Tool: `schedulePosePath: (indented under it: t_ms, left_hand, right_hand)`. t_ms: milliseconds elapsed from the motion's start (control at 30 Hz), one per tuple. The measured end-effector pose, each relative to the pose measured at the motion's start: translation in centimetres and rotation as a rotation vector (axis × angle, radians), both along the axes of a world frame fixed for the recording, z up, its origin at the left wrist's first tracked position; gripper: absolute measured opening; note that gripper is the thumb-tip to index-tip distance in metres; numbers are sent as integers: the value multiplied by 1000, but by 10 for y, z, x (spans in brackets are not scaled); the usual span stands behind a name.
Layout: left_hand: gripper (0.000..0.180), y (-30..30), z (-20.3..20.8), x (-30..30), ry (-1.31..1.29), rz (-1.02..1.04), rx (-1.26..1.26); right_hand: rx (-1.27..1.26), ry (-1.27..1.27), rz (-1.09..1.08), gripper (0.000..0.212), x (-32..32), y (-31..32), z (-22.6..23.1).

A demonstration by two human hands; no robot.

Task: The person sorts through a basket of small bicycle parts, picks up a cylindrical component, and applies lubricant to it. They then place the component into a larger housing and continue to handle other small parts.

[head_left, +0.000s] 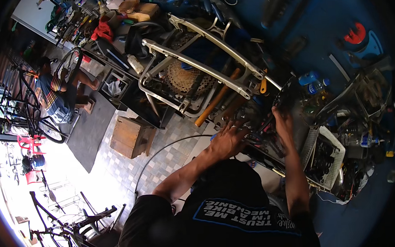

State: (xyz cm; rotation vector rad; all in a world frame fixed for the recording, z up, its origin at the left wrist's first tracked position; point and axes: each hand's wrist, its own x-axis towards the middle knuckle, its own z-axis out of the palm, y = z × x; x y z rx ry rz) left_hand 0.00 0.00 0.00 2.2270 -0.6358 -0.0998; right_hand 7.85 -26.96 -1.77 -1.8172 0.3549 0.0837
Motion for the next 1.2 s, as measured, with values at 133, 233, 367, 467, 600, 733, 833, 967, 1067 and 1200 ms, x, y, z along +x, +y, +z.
schedulePosePath:
  t_ms: [133, 233, 367, 467, 600, 733, 833, 967, 1067, 1200]
  left_hand:
    - [40, 8, 2, -12, -4, 14, 10]
    - [38, 20, 2, -18, -58, 49, 11]
    - [39, 26, 10, -17, -39, 41, -32]
    - [38, 29, 10, -15, -27, 26, -10]
    - [37, 31, 13, -14, 82, -1, -10]
    - [38, 31, 24, -12, 107, -23, -12]
    - [38, 29, 27, -8, 104, -47, -8]
    - [40, 29, 37, -1, 25, -50, -59]
    - [33, 28, 35, 2, 45, -55, -67]
    - [19, 20, 43, 6, 4, -109, -47]
  right_hand:
    - [-69, -12, 53, 51, 27, 2, -5]
    - [-101, 77, 22, 62, 39, 32, 23]
    - [-118, 37, 9, 76, 56, 37, 32]
    - [-77, 49, 7, 80, 68, 32, 31]
    - [-29, 11, 124, 78, 73, 22, 22]
    - [-36, 107, 167, 81, 68, 9, 11]
    - [-61, 88, 154, 75, 65, 3, 9]
    - [-583, -189, 168, 69, 43, 18, 17]
    - [-668, -392, 137, 60, 18, 30, 34]
    - [-673, -491, 199, 38, -24, 37, 60]
